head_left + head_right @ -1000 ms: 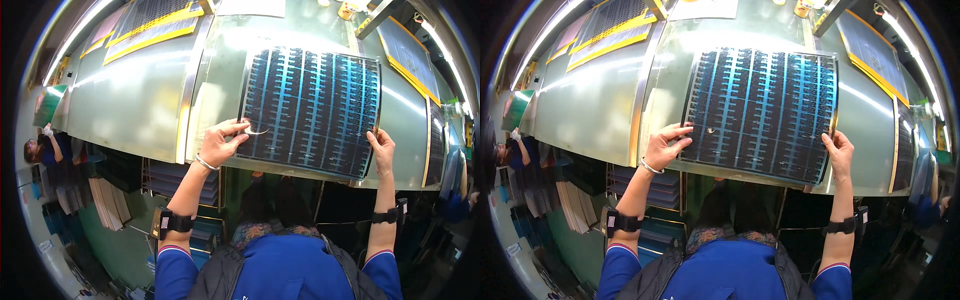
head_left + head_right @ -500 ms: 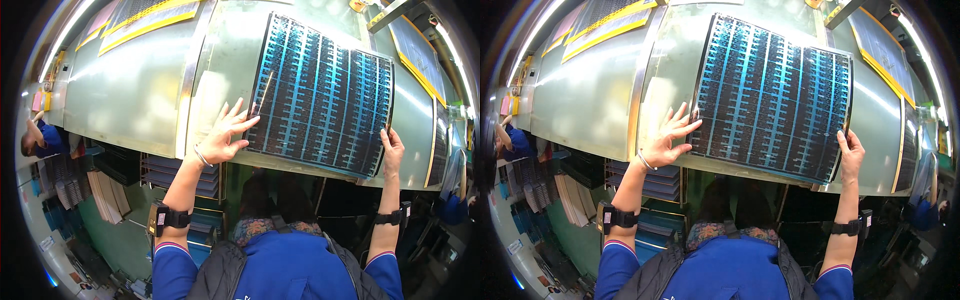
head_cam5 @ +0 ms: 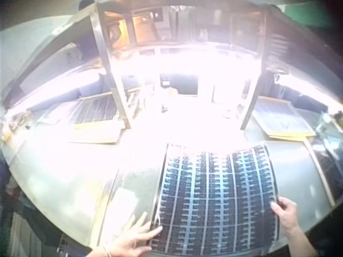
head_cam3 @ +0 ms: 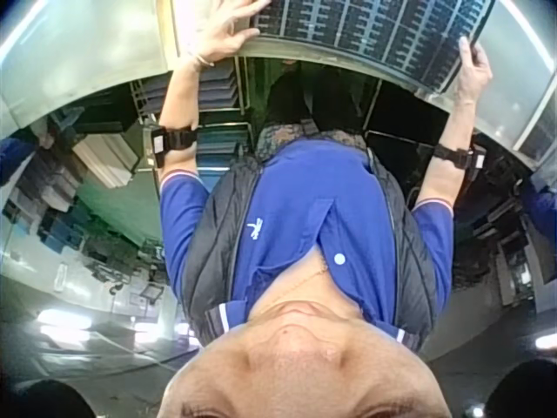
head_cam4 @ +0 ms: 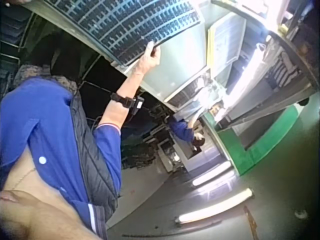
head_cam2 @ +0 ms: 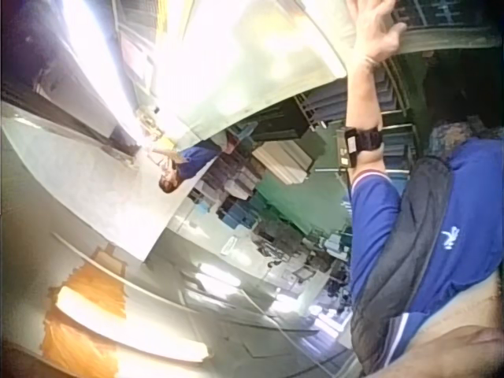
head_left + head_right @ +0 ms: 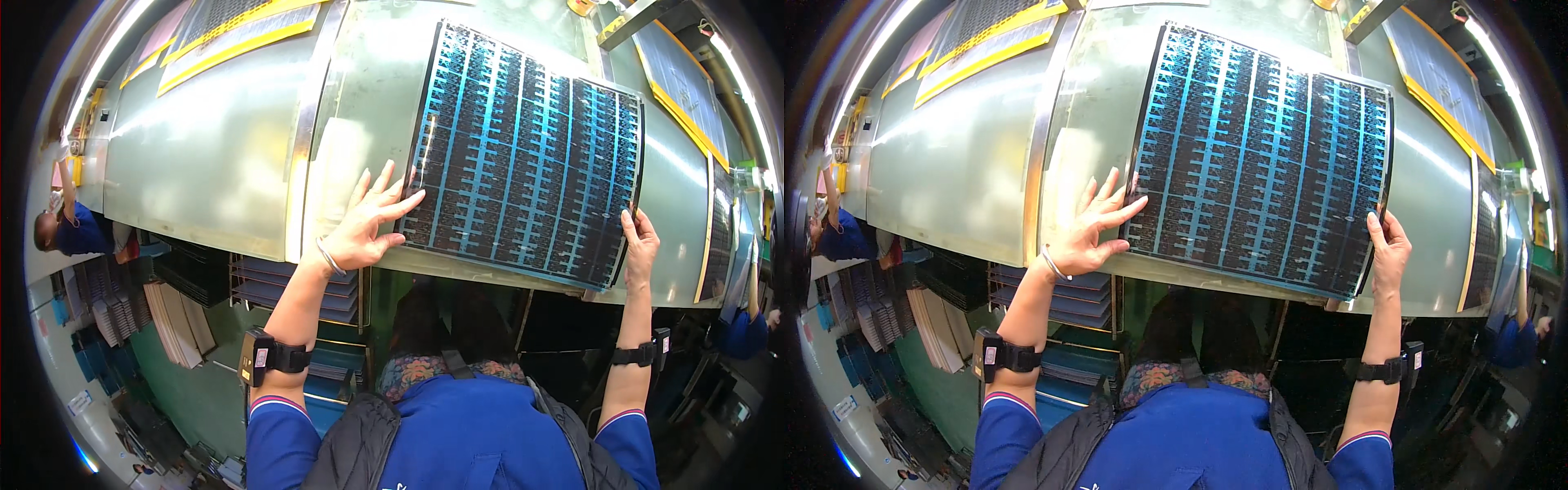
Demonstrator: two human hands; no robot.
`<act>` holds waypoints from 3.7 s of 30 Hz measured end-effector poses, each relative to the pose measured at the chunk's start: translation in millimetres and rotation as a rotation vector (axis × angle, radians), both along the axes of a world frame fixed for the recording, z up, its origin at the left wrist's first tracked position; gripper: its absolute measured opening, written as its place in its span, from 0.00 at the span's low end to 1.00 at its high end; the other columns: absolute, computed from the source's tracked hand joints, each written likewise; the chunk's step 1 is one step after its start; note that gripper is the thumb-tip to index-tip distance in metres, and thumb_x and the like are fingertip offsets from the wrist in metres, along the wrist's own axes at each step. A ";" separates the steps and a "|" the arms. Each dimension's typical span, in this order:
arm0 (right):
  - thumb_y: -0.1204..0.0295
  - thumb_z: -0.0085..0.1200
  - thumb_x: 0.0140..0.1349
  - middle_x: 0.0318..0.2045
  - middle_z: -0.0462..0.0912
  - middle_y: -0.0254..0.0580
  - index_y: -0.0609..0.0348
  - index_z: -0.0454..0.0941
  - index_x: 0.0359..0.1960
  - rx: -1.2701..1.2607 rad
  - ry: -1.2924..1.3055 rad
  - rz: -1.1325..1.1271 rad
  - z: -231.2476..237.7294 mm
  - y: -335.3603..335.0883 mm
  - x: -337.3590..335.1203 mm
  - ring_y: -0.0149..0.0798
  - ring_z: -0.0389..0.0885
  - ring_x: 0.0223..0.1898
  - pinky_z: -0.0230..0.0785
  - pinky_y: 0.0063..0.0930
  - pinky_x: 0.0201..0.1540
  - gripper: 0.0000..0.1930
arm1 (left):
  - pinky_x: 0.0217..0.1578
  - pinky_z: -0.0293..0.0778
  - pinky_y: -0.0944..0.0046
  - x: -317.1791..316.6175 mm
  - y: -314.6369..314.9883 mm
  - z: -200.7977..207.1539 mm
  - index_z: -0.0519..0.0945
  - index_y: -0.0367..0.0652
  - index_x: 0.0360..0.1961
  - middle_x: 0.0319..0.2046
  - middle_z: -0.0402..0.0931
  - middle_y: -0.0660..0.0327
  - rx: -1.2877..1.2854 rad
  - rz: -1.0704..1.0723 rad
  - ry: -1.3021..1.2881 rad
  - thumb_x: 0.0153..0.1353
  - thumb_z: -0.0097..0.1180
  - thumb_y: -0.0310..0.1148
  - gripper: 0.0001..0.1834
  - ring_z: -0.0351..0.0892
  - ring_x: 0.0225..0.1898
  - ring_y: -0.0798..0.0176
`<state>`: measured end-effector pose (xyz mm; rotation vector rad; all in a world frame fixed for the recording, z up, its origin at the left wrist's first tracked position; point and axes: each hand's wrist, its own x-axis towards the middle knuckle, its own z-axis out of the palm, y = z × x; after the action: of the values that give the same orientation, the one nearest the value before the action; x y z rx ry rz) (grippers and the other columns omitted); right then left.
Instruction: Inspecting patterned sheets and sorting them onto backing plates on a production line.
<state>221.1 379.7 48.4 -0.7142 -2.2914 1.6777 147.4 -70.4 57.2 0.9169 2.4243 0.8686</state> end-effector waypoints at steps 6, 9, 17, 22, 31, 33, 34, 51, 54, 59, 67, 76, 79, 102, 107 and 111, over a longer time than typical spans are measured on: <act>0.73 0.57 0.57 0.33 0.79 0.31 0.64 0.77 0.44 -0.020 0.013 -0.017 1.8 -4.6 -3.7 0.22 0.73 0.33 0.65 0.14 0.40 0.13 | 0.65 0.28 0.47 -0.3 2.9 0.7 0.61 0.57 0.63 0.66 0.48 0.59 -0.025 0.015 0.008 0.47 0.61 0.30 0.39 0.34 0.69 0.51; 0.75 0.56 0.57 0.33 0.79 0.31 0.63 0.78 0.42 -0.065 0.005 -0.017 13.0 3.7 0.5 0.22 0.73 0.34 0.65 0.14 0.40 0.11 | 0.65 0.28 0.46 -1.2 9.3 7.7 0.62 0.57 0.62 0.67 0.46 0.59 -0.035 -0.006 0.051 0.46 0.60 0.29 0.39 0.33 0.69 0.50; 0.72 0.59 0.54 0.46 0.73 0.47 0.46 0.49 0.66 -0.325 -0.073 0.178 31.1 31.8 -99.3 0.34 0.75 0.40 0.69 0.26 0.41 0.40 | 0.64 0.30 0.45 1.3 8.4 11.5 0.65 0.48 0.60 0.65 0.49 0.52 -0.139 0.024 -0.026 0.40 0.61 0.27 0.40 0.35 0.68 0.44; 0.58 0.45 0.60 0.35 0.75 0.58 0.39 0.66 0.58 0.839 -0.457 0.186 24.4 25.8 -144.9 0.58 0.76 0.40 0.66 0.46 0.46 0.23 | 0.64 0.29 0.43 1.0 14.9 12.9 0.67 0.47 0.58 0.65 0.50 0.49 -0.110 0.030 -0.017 0.38 0.62 0.27 0.40 0.37 0.68 0.41; 0.59 0.43 0.61 0.33 0.77 0.55 0.40 0.65 0.59 0.825 -0.453 0.120 13.6 33.8 -150.2 0.57 0.77 0.38 0.68 0.47 0.43 0.22 | 0.64 0.30 0.42 -3.4 18.4 13.9 0.69 0.47 0.57 0.62 0.55 0.47 -0.126 0.059 -0.058 0.36 0.62 0.25 0.39 0.40 0.67 0.40; 0.59 0.43 0.61 0.30 0.78 0.54 0.40 0.66 0.58 0.812 -0.429 0.125 13.6 35.8 -152.0 0.55 0.78 0.37 0.69 0.46 0.43 0.22 | 0.64 0.30 0.42 -3.7 19.1 12.7 0.70 0.48 0.57 0.62 0.56 0.47 -0.124 0.060 -0.056 0.36 0.62 0.25 0.39 0.40 0.67 0.40; 0.59 0.43 0.61 0.30 0.78 0.54 0.40 0.66 0.58 0.809 -0.433 0.122 13.7 36.3 -152.4 0.55 0.78 0.37 0.69 0.46 0.43 0.22 | 0.64 0.30 0.42 -4.0 19.3 12.9 0.70 0.48 0.56 0.62 0.56 0.47 -0.123 0.057 -0.059 0.36 0.62 0.24 0.39 0.40 0.67 0.40; 0.60 0.48 0.56 0.43 0.74 0.47 0.46 0.74 0.51 1.061 -0.476 0.185 34.1 19.6 -163.9 0.49 0.67 0.50 0.57 0.48 0.55 0.19 | 0.64 0.32 0.43 4.6 5.9 15.7 0.63 0.44 0.61 0.65 0.50 0.52 -0.250 0.004 0.085 0.42 0.63 0.30 0.41 0.41 0.68 0.47; 0.62 0.47 0.56 0.49 0.68 0.44 0.62 0.70 0.52 1.215 -0.123 0.129 3.3 22.6 -155.3 0.47 0.61 0.53 0.49 0.48 0.60 0.23 | 0.64 0.34 0.43 16.3 18.5 18.4 0.60 0.42 0.62 0.64 0.53 0.57 -0.461 -0.036 0.206 0.53 0.53 0.35 0.34 0.47 0.66 0.51; 0.63 0.45 0.58 0.54 0.66 0.45 0.61 0.65 0.56 1.121 -0.061 -0.029 -22.2 9.9 -151.2 0.47 0.61 0.55 0.50 0.44 0.60 0.25 | 0.63 0.39 0.45 7.4 86.5 36.1 0.60 0.32 0.60 0.63 0.53 0.48 -0.388 0.027 0.249 0.56 0.50 0.33 0.31 0.51 0.65 0.51; 0.62 0.44 0.59 0.55 0.66 0.43 0.59 0.65 0.57 1.097 -0.079 -0.017 -23.9 8.8 -140.4 0.47 0.60 0.55 0.50 0.43 0.59 0.24 | 0.62 0.49 0.53 -164.8 141.7 -28.3 0.63 0.36 0.58 0.60 0.59 0.52 -0.195 0.349 0.681 0.64 0.40 0.37 0.24 0.56 0.62 0.53; 0.43 0.57 0.45 0.63 0.52 0.49 0.53 0.58 0.62 0.865 -0.053 0.353 -3.6 31.9 -66.1 0.52 0.48 0.64 0.33 0.51 0.66 0.44 | 0.60 0.53 0.55 -179.7 142.6 -44.9 0.67 0.40 0.56 0.56 0.66 0.53 -0.118 0.398 0.687 0.62 0.44 0.36 0.22 0.60 0.59 0.52; 0.40 0.60 0.39 0.66 0.46 0.47 0.48 0.55 0.64 0.755 -0.161 0.507 11.1 32.9 18.2 0.50 0.40 0.67 0.28 0.52 0.66 0.50 | 0.60 0.53 0.56 -182.7 141.3 -44.9 0.67 0.42 0.57 0.56 0.65 0.54 -0.163 0.394 0.724 0.62 0.43 0.36 0.22 0.61 0.59 0.51; 0.46 0.44 0.56 0.62 0.59 0.52 0.63 0.60 0.59 0.976 0.163 0.727 -5.5 -7.1 -85.2 0.50 0.54 0.65 0.33 0.53 0.66 0.36 | 0.64 0.43 0.54 -177.8 138.9 -39.6 0.54 0.34 0.63 0.63 0.52 0.45 -0.356 0.387 0.622 0.62 0.42 0.50 0.36 0.49 0.65 0.46; 0.48 0.34 0.64 0.66 0.51 0.44 0.60 0.53 0.64 1.088 -0.102 0.273 -17.4 43.9 -124.4 0.46 0.42 0.68 0.26 0.50 0.67 0.34 | 0.65 0.39 0.52 -178.2 148.4 -42.7 0.50 0.37 0.65 0.65 0.47 0.48 -0.343 0.380 0.566 0.63 0.40 0.51 0.37 0.45 0.67 0.50; 0.49 0.34 0.64 0.66 0.51 0.45 0.62 0.53 0.63 1.113 -0.043 0.251 -19.5 26.1 -129.9 0.47 0.44 0.68 0.28 0.51 0.67 0.34 | 0.65 0.39 0.52 -181.0 120.0 -33.5 0.53 0.39 0.64 0.64 0.52 0.49 -0.216 0.411 0.501 0.63 0.43 0.46 0.33 0.48 0.66 0.50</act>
<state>91.2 405.8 28.9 -0.1940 -2.8581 0.2235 -33.7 49.6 23.7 0.6151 3.1398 0.5247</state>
